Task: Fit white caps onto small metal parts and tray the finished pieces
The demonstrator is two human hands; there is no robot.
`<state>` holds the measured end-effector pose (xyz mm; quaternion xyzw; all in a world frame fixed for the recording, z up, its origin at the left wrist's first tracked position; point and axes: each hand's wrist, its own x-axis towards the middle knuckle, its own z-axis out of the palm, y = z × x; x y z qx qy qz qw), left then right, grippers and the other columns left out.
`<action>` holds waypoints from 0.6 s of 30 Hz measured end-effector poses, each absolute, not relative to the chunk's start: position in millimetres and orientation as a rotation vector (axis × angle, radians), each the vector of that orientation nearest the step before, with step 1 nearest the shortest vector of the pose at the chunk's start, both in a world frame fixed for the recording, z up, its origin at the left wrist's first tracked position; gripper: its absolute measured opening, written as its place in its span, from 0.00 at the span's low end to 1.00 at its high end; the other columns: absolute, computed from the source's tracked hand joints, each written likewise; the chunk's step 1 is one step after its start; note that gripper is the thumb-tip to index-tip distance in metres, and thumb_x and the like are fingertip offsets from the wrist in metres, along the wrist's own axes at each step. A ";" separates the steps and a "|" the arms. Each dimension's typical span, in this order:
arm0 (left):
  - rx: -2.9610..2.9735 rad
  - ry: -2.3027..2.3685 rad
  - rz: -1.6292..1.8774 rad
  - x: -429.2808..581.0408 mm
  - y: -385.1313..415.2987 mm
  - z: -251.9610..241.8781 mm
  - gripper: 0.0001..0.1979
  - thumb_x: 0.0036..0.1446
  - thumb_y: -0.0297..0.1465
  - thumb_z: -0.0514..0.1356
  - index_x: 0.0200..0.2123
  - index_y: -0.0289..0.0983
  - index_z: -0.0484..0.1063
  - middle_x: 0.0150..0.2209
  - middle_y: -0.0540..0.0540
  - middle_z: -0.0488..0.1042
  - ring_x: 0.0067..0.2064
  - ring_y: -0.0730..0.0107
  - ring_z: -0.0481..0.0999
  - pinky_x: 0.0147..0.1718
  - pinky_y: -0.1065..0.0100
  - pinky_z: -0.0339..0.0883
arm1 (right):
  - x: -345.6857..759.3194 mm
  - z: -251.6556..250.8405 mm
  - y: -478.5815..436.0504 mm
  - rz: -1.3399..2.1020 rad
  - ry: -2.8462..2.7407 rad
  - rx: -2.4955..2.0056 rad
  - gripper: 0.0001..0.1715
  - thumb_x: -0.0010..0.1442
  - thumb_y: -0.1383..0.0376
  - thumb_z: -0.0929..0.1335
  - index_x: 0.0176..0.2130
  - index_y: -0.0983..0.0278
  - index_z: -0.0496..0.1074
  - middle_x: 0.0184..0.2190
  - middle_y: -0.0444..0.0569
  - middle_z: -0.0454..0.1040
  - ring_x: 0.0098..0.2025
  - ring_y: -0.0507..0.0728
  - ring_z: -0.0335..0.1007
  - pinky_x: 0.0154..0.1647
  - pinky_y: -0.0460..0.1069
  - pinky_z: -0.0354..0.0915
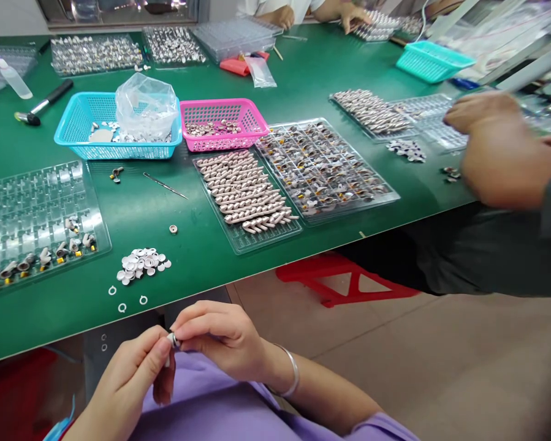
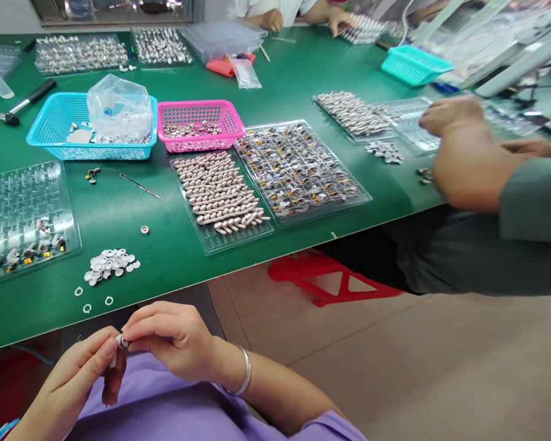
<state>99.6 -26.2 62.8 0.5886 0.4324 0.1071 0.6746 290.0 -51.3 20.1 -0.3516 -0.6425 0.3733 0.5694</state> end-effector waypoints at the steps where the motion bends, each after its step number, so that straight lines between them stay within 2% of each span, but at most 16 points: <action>1: 1.321 0.971 0.240 99.4 -26.3 62.6 0.22 0.66 0.46 0.49 0.24 0.40 0.64 0.19 0.52 0.69 0.23 0.71 0.68 0.28 0.71 0.63 | 290.1 20.6 -51.4 0.867 -1.514 -0.825 0.06 0.64 0.69 0.69 0.41 0.65 0.77 0.37 0.52 0.79 0.38 0.52 0.78 0.41 0.45 0.76; 8: 1.435 1.004 0.227 98.4 -27.2 66.7 0.24 0.66 0.47 0.48 0.22 0.40 0.63 0.20 0.51 0.70 0.24 0.71 0.68 0.28 0.71 0.62 | 289.0 25.3 -52.4 0.756 -1.547 -0.837 0.06 0.63 0.71 0.69 0.41 0.66 0.77 0.36 0.53 0.79 0.38 0.52 0.77 0.41 0.45 0.76; 18: 1.506 0.995 0.253 101.9 -26.7 66.7 0.24 0.66 0.46 0.48 0.22 0.40 0.63 0.19 0.51 0.69 0.22 0.72 0.67 0.25 0.73 0.62 | 281.7 20.3 -54.4 0.889 -1.383 -0.822 0.05 0.61 0.71 0.71 0.39 0.66 0.77 0.37 0.52 0.79 0.38 0.52 0.78 0.41 0.44 0.76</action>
